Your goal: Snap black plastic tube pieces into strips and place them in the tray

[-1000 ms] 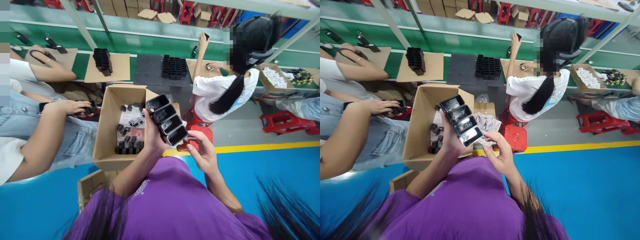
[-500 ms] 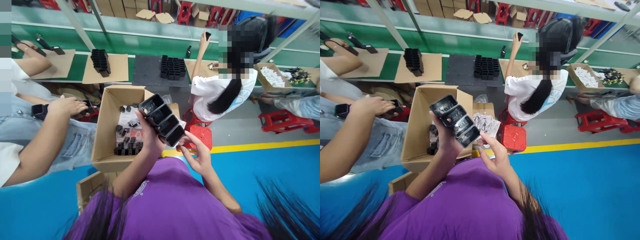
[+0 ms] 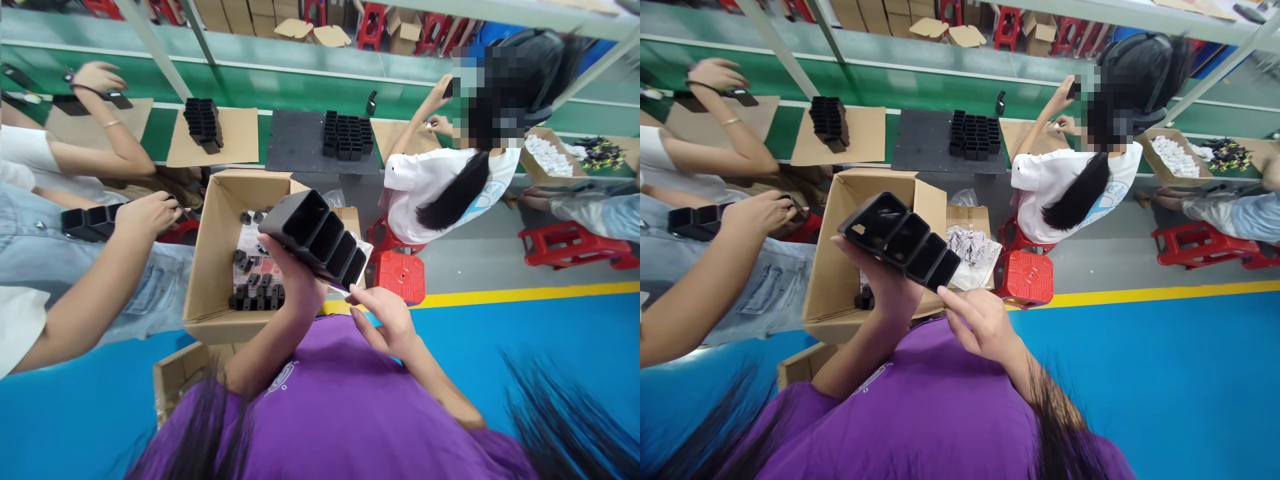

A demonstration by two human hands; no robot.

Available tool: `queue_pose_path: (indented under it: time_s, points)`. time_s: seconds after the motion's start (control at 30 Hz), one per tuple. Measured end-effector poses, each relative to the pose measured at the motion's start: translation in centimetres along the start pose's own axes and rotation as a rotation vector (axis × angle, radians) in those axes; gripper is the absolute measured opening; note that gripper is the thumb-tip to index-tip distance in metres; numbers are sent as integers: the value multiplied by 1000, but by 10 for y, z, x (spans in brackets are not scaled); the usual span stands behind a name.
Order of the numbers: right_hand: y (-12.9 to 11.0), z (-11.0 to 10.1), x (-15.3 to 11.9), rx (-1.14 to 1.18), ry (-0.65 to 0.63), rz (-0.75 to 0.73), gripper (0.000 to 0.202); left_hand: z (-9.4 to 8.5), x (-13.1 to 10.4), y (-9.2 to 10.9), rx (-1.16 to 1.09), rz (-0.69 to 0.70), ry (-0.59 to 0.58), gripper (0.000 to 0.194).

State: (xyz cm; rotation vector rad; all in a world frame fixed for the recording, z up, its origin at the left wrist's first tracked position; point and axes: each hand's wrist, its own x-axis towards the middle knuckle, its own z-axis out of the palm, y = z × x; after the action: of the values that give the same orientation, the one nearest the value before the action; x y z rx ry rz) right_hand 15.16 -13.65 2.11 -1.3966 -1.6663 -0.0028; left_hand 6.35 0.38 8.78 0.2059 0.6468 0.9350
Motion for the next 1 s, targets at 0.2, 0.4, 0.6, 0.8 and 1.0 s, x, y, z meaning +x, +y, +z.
queue_pose_path:
  time_s: [0.2, 0.4, 0.6, 0.8, 1.0]
  points:
    - [2, 4, 7, -84, -24, -55, 79, 1, -4, 0, 62, -48, 44, 75]
    - [6, 4, 7, -66, 61, 91, 71, -4, -4, 1, 76, -56, -16, 72]
    - [7, 0, 11, -110, 94, 104, 73, -7, 1, -2, 95, -76, 1, 77]
    - [6, -4, 16, -95, 73, 116, 76, -7, 4, -2, 133, -163, -62, 87]
    - [5, -9, 20, -71, 77, 138, 76, -6, 5, -1, 146, -232, -61, 82]
